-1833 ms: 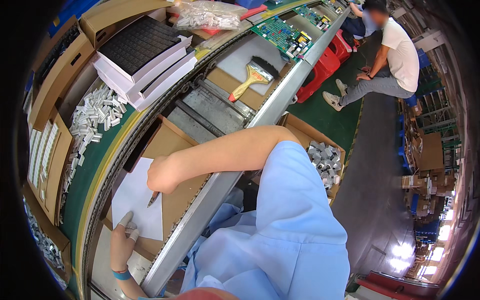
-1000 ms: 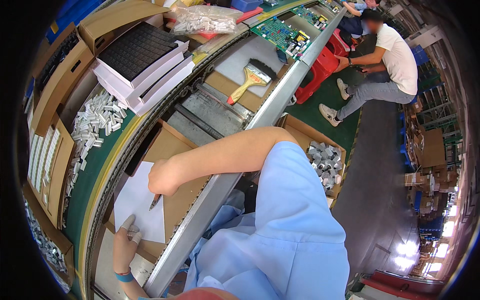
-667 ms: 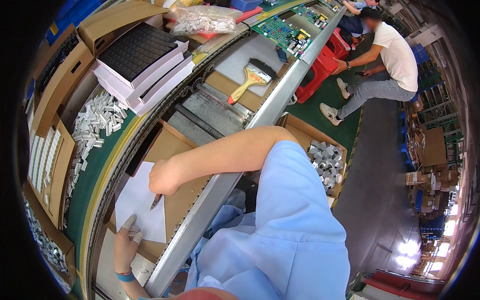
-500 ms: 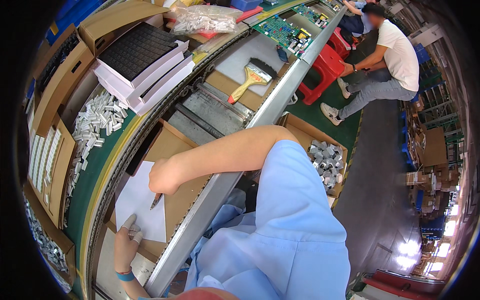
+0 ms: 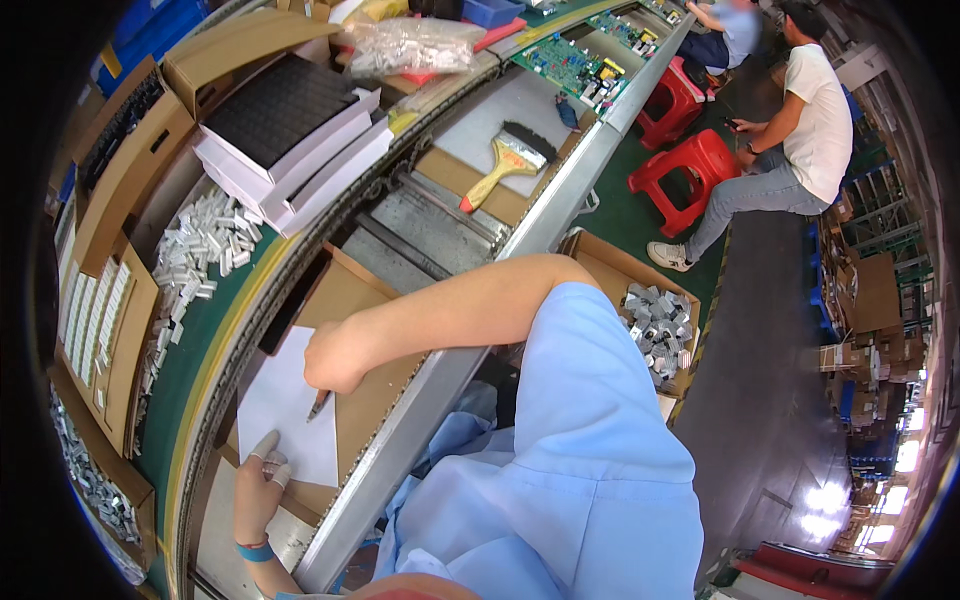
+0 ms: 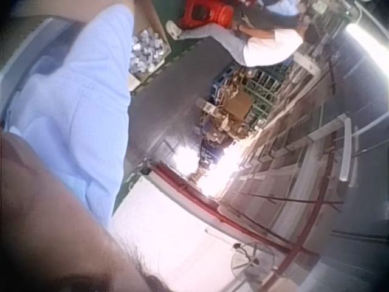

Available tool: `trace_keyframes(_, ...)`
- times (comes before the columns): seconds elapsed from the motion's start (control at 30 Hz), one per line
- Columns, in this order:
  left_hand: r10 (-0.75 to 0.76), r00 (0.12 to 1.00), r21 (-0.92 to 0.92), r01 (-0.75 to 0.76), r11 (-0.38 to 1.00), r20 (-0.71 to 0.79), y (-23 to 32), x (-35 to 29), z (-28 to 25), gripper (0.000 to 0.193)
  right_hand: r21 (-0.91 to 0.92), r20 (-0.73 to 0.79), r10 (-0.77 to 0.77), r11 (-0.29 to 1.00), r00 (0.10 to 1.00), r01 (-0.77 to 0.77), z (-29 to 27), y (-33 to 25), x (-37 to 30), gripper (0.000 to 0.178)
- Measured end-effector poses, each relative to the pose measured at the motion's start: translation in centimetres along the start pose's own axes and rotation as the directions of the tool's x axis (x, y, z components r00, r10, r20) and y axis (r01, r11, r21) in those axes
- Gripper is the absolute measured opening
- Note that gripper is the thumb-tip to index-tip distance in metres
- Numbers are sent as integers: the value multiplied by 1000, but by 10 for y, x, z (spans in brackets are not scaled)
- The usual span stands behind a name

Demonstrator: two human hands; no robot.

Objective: Assembling electronic components onto printed circuit boards (PCBs) at an industrial workstation.

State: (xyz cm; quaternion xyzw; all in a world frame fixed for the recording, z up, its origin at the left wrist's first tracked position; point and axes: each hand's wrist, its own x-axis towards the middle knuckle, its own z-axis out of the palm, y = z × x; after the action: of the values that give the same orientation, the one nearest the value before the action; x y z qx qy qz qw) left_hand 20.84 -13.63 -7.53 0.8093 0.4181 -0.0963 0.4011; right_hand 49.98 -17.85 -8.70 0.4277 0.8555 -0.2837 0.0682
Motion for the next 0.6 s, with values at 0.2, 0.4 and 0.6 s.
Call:
trace_keyframes(0.2, -12, 1000, 0, 12, 1000, -2, -1, 1, 0, 51, 3, -5, 3, 1000, 1000, -3, 4, -1, 4, 14)
trace_keyframes(0.4, 2, 1000, -3, -2, 1000, -1, -3, 0, 0, 51, -11, 19, 56, 998, 998, -56, 5, -2, 7, 23)
trace_keyframes(0.6, -19, 1000, -3, 19, 1000, -1, -3, 2, 0, 52, 21, 22, 42, 999, 999, -42, 3, 2, 6, 22)
